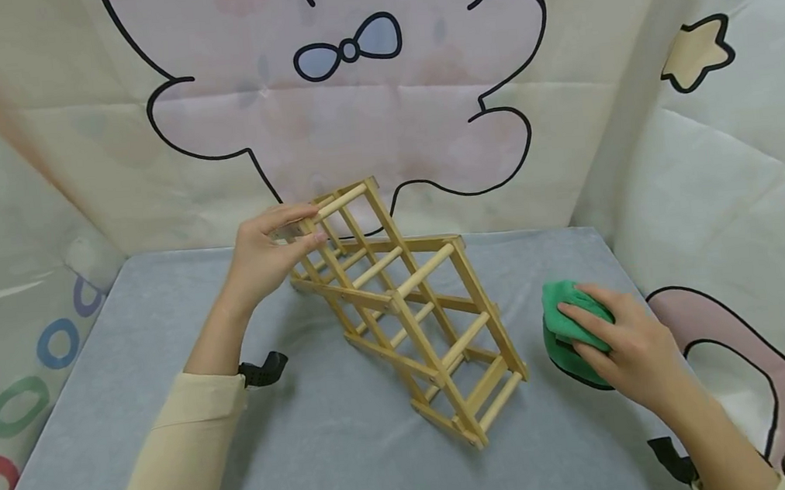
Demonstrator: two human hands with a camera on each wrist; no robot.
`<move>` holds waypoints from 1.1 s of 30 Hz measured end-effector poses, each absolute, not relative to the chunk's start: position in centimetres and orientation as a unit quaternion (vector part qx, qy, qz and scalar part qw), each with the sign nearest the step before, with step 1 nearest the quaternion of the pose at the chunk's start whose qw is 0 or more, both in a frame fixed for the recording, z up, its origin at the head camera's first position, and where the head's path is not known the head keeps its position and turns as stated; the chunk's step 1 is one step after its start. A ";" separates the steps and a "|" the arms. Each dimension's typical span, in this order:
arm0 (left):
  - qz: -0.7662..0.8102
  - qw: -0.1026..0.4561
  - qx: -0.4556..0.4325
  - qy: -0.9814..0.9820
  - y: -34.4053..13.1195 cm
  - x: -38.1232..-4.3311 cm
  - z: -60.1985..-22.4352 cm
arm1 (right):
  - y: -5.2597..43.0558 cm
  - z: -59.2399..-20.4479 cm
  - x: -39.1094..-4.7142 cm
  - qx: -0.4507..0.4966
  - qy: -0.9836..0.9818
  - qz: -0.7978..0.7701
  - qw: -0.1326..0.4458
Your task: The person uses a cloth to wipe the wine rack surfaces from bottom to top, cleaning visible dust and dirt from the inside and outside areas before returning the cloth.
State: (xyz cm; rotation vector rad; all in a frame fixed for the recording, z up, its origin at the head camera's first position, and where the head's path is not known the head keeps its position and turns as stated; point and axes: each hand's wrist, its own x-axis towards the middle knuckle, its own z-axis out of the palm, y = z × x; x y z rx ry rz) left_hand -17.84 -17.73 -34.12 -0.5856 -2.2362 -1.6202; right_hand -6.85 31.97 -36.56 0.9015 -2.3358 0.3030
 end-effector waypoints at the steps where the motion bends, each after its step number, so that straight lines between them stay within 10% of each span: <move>1: -0.555 0.184 -0.212 -0.783 -17.6 -17.7 -34.2 | 31.9 -36.8 -6.6 0.347 -0.879 0.119 0.306; 8: -0.443 0.334 -0.260 -0.791 -16.7 -17.0 -34.7 | 30.8 -37.8 -5.4 0.376 -0.867 0.127 0.303; 33: -0.506 0.346 -0.232 -0.755 -16.1 -17.1 -35.9 | 27.4 -40.0 -3.4 0.484 -0.803 0.114 0.329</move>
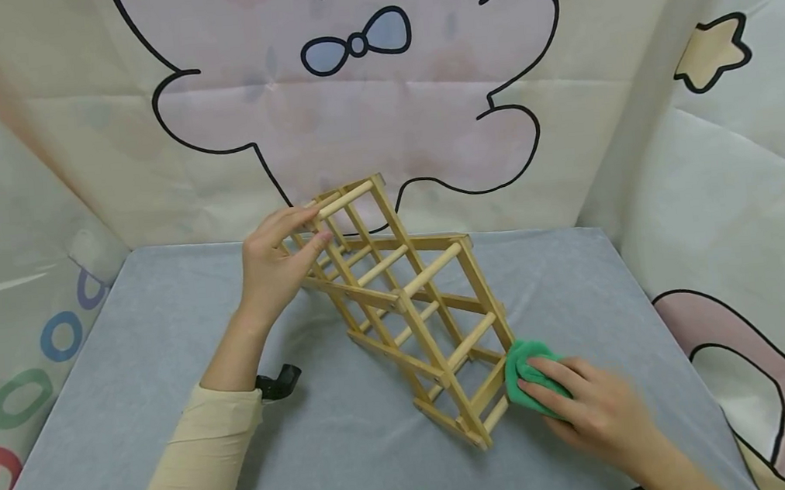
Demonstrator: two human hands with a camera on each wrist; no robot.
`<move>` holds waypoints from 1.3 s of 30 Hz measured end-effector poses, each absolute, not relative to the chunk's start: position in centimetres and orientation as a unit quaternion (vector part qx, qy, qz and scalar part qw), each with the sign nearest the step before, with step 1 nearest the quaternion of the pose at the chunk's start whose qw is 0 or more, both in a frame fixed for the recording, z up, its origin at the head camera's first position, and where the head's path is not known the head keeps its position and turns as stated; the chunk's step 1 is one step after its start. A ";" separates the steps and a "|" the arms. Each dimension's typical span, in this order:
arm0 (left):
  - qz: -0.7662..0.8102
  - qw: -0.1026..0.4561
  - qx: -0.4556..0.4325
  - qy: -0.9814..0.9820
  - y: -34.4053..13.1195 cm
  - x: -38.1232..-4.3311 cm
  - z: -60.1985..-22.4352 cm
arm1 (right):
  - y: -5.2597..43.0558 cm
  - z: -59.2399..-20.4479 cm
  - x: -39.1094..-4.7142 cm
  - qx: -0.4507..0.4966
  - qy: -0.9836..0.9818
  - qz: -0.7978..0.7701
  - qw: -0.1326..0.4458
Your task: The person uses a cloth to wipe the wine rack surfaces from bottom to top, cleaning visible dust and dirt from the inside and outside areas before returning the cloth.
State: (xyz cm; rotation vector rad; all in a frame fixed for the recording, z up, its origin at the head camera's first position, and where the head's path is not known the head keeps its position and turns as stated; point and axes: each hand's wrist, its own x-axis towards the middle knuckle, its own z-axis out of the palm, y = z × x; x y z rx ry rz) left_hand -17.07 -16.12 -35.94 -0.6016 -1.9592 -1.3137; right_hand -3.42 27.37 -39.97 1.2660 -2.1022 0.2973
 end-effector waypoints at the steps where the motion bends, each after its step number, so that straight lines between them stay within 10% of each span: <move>1: -0.508 0.345 -0.231 -0.755 -16.1 -17.1 -35.9 | 27.2 -40.0 -3.3 0.489 -0.800 0.113 0.329; 26: -0.517 0.341 -0.211 -0.756 -15.8 -16.8 -36.0 | 23.6 -40.7 -1.2 0.546 -0.774 0.165 0.277; 39: -0.528 0.330 -0.208 -0.754 -15.8 -16.6 -35.8 | 27.2 -41.0 -2.6 0.469 -0.803 0.120 0.348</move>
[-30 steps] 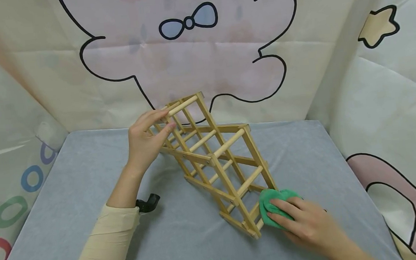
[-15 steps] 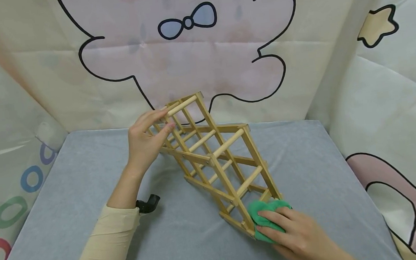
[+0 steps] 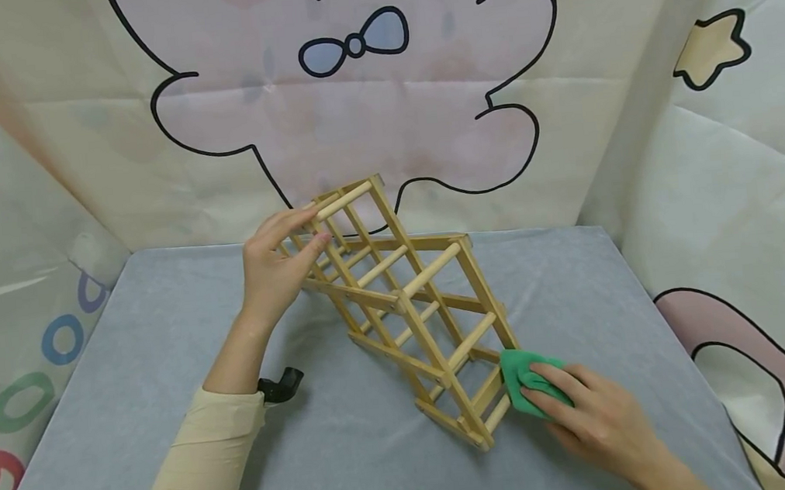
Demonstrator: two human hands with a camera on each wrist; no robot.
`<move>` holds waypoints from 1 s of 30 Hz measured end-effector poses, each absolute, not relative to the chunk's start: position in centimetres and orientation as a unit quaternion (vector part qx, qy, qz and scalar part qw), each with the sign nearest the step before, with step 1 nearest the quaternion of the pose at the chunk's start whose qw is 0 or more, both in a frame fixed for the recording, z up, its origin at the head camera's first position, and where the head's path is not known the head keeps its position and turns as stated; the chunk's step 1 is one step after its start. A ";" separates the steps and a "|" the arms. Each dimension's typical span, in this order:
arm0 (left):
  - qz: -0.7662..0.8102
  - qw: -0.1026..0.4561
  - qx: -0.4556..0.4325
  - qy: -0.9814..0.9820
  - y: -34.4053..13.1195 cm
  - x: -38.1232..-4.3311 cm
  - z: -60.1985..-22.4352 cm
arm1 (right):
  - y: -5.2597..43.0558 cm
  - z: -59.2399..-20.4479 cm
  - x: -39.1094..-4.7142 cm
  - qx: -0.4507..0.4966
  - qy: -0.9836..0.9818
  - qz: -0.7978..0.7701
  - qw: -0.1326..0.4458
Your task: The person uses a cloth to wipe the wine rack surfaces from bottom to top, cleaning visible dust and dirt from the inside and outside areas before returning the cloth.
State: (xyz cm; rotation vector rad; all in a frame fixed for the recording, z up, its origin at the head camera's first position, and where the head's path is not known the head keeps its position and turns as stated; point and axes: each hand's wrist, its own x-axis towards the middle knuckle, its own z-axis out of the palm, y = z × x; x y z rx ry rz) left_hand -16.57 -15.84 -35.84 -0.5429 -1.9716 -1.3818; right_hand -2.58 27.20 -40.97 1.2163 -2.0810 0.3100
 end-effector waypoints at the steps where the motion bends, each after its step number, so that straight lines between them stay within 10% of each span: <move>1: -0.530 0.330 -0.207 -0.753 -15.8 -16.6 -35.8 | 27.2 -40.9 -2.6 0.466 -0.803 0.121 0.352; 30: -0.532 0.330 -0.195 -0.755 -15.7 -16.6 -35.8 | 23.4 -36.9 -6.8 0.427 -0.809 0.149 0.375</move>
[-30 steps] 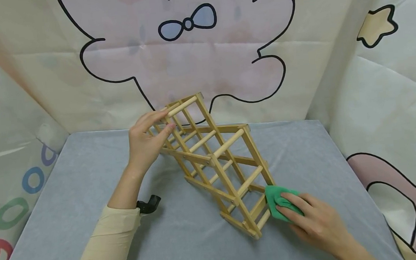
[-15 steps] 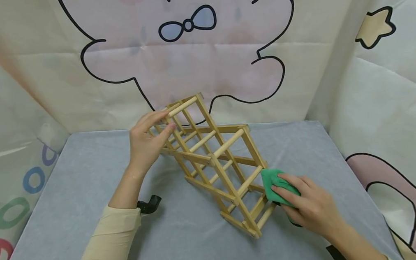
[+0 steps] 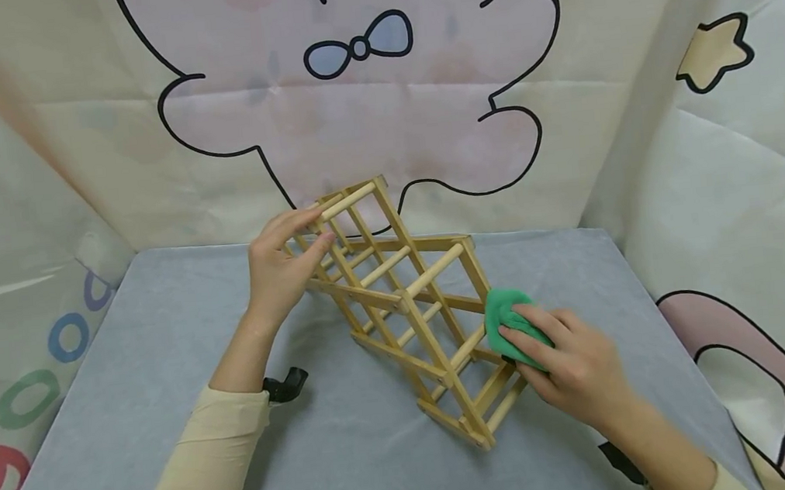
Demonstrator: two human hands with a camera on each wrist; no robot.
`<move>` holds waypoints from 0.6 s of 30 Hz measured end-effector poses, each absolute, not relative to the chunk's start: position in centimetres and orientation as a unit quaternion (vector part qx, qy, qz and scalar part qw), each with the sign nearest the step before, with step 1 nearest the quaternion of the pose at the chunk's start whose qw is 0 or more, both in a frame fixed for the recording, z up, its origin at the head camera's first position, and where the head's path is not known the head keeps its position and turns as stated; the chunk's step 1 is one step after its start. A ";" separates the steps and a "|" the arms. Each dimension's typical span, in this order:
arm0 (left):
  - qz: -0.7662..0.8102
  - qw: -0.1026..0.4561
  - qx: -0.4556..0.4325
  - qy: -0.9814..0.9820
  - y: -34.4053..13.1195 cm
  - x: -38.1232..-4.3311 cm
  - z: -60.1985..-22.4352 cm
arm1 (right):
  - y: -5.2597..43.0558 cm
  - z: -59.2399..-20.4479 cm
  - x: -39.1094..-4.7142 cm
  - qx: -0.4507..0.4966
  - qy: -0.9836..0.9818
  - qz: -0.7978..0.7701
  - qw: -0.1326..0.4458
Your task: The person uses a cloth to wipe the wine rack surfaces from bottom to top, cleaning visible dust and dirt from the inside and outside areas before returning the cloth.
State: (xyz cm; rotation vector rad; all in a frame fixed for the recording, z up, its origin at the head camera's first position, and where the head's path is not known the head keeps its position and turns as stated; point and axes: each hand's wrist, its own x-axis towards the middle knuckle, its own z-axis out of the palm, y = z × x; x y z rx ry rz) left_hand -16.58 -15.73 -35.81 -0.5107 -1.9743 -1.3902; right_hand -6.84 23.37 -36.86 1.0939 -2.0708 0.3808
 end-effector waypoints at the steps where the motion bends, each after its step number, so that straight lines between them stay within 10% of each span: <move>1: -0.533 0.330 -0.195 -0.755 -15.6 -16.6 -35.8 | 23.3 -36.9 -6.7 0.429 -0.809 0.147 0.374; 18: -0.538 0.329 -0.192 -0.752 -15.5 -16.4 -35.7 | 20.6 -36.6 -5.1 0.502 -0.775 0.139 0.358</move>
